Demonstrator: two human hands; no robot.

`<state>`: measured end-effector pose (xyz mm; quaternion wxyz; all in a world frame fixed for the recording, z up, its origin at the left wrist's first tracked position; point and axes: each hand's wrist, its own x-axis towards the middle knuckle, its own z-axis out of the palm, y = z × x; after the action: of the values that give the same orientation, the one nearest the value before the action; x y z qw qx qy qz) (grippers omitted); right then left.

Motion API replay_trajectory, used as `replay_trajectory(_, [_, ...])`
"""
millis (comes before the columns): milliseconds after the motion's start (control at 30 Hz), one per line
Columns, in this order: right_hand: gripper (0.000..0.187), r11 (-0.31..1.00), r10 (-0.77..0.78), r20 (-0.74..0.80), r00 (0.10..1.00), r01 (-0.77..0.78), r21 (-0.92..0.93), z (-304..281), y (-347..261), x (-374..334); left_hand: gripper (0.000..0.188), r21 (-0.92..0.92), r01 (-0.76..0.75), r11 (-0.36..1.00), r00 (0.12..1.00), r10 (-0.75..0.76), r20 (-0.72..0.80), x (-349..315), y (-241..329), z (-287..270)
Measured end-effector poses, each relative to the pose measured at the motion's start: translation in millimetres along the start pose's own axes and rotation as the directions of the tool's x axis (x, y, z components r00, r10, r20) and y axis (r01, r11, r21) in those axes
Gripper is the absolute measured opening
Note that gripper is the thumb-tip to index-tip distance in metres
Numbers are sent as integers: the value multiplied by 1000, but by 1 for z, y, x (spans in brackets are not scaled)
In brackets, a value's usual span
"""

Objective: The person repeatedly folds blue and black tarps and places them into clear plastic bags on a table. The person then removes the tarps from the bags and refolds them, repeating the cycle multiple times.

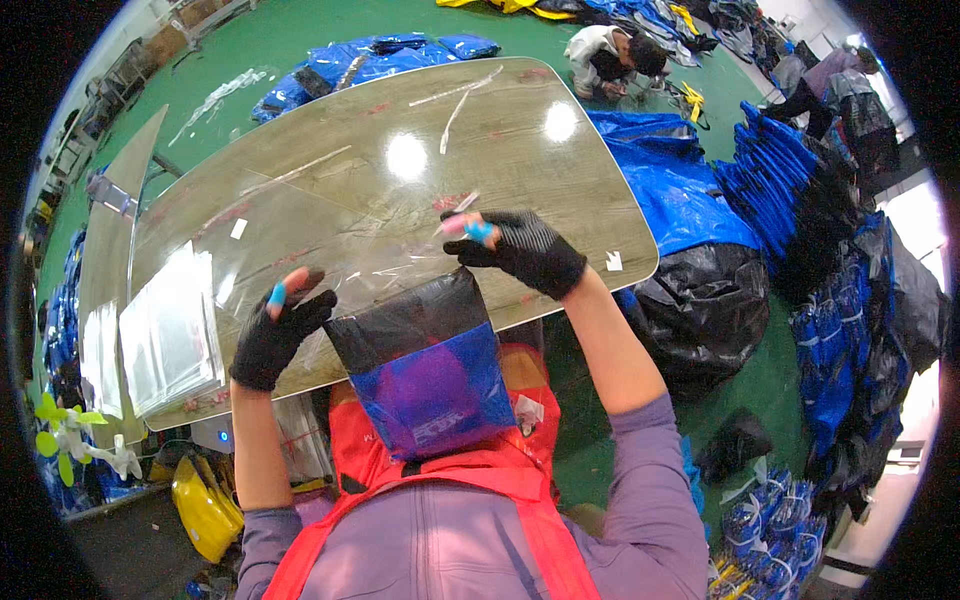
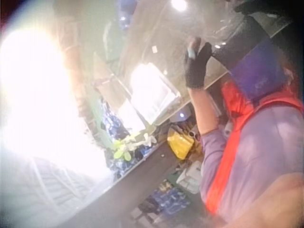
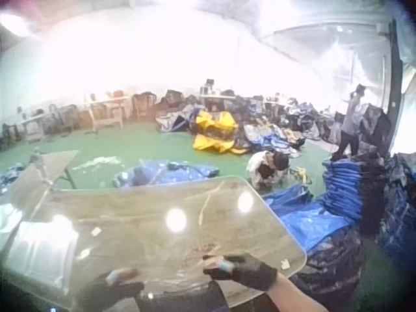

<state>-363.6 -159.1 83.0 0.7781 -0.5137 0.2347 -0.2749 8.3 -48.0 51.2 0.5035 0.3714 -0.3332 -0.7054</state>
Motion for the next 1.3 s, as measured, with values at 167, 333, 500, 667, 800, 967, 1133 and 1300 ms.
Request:
replay_trajectory(167, [48, 233, -248, 263, 932, 321, -918, 13, 45, -73, 35, 838, -366, 404, 930, 154, 333, -47, -26, 4])
replay_trajectory(333, [45, 23, -402, 68, 913, 84, -996, 36, 26, -81, 13, 892, -422, -162, 811, 372, 451, -41, -7, 27])
replay_trajectory(500, [52, -52, -418, 176, 891, 170, -984, 81, 40, -34, 61, 926, -234, 296, 831, 555, 33, 4, -78, 56])
replay_trajectory(667, [42, 82, -810, -297, 506, -404, -911, -63, 108, -141, 107, 659, -111, 744, 990, 138, 11, -23, -151, -4])
replay_trajectory(800, [49, 206, -474, -844, 250, -901, -383, -196, 109, -213, 74, 467, 91, 879, 996, -75, -55, 43, -109, -49])
replay_trajectory(967, [52, 228, -34, -893, 449, -867, -444, -255, 105, -182, 53, -124, -101, 987, 974, 123, 191, 173, 21, -35])
replay_trajectory(1133, [53, 354, 26, -941, 337, -883, -306, -316, 171, -180, 49, -137, -150, 979, 950, 181, 253, 164, 20, -3])
replay_trajectory(1300, [40, -11, -178, -818, 547, -833, -554, -332, 85, -194, 44, 84, 47, 995, 995, -39, -93, 104, -49, 0])
